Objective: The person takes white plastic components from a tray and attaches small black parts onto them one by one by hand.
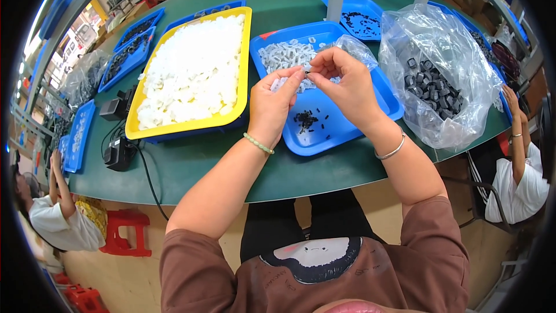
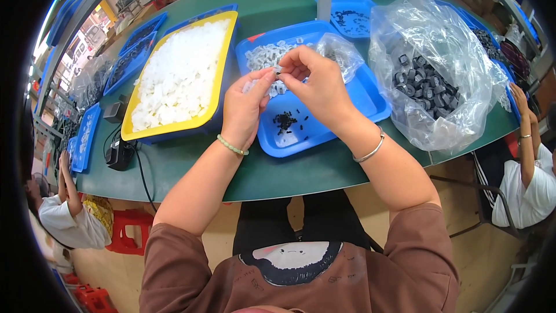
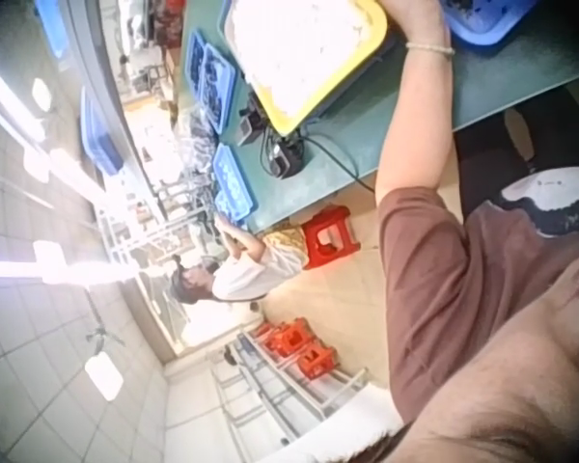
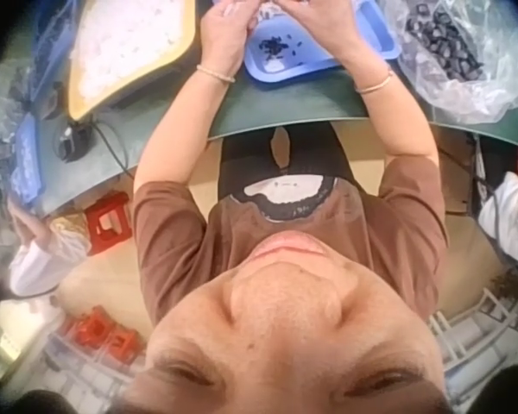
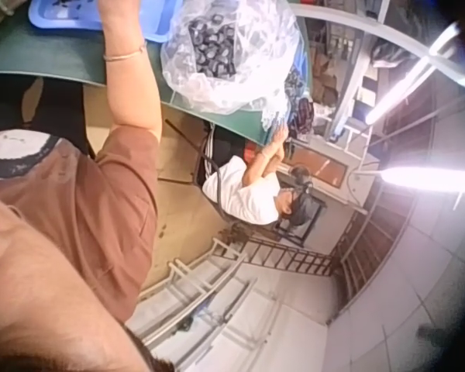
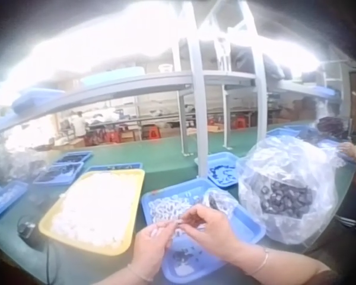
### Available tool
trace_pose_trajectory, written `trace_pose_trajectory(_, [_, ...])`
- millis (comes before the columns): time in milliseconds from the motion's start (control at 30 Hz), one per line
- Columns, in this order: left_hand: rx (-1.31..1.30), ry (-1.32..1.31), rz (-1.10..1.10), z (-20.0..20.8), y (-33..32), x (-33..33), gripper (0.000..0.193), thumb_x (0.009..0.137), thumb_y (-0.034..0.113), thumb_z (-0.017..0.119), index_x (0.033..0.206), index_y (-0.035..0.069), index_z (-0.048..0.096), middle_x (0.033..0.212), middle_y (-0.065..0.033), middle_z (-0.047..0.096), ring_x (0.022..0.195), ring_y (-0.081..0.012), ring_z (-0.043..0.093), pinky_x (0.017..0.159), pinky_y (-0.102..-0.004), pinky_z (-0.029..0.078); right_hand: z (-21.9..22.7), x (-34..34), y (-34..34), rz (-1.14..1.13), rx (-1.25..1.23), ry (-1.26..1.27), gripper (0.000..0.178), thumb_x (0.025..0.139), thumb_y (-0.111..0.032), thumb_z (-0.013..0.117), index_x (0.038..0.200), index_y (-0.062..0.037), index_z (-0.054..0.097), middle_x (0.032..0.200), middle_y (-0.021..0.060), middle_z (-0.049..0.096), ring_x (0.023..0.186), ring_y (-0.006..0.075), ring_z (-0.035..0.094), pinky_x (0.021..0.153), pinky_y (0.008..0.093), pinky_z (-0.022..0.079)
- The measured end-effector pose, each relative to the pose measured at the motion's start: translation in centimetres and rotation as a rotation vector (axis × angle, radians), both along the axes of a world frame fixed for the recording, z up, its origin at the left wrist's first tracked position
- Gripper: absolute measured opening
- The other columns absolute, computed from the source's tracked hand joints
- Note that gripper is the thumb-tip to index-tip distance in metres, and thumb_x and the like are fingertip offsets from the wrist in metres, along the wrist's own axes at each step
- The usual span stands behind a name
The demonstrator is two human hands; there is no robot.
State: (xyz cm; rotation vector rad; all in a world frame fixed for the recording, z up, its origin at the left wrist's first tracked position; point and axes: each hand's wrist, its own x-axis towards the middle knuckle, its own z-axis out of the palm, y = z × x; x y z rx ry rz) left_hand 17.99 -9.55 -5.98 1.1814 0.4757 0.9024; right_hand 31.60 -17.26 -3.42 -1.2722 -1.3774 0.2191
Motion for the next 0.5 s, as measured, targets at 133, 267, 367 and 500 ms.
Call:
trace_pose_trajectory(133, [0.031,0.034,0.002,0.1,-0.1,0.0,0.018,0.087,0.017,0.069,0.099,0.003,0.068,0.069,0.0054,0.054,0.057,-0.0012,0.042,0.05,-0.0168,0.032,0.1,0.1,0.0,0.001,-0.042,0.022,0.017,0.079,0.003,0.067,0.093,0.0009,0.059,0.082,0.0056,0.063,0.077,0.0122,0.06,0.071,0.0249,0.051])
trace_pose_trajectory(267, [0.072,0.06,-0.014,-0.1,0.0,-0.1,0.019,0.087,0.017,0.068,0.099,0.003,0.067,0.068,0.0057,0.053,0.057,-0.0011,0.042,0.05,-0.0169,0.032,0.2,-0.2,-0.2,-0.004,-0.083,0.029,0.018,0.078,0.002,0.067,0.094,0.0007,0.059,0.083,0.0052,0.061,0.078,0.0117,0.06,0.071,0.0242,0.05])
trace_pose_trajectory(367, [0.064,0.065,-0.011,0.3,-0.3,0.0,0.018,0.088,0.018,0.067,0.098,0.003,0.066,0.068,0.0059,0.053,0.057,-0.001,0.042,0.05,-0.0169,0.032,0.3,0.3,-0.1,0.011,-0.118,0.099,0.018,0.079,-0.001,0.068,0.095,0.0008,0.06,0.084,0.0036,0.06,0.078,0.0108,0.059,0.071,0.0237,0.05])
trace_pose_trajectory(500, [0.046,0.044,0.023,0.0,-0.2,0.2,0.017,0.088,0.017,0.066,0.098,0.003,0.066,0.068,0.0056,0.053,0.056,-0.001,0.042,0.049,-0.0168,0.032,-0.1,1.4,0.3,0.244,-0.285,0.532,0.021,0.083,-0.008,0.068,0.1,0.0015,0.061,0.092,0.0046,0.063,0.082,0.0115,0.06,0.075,0.0245,0.051])
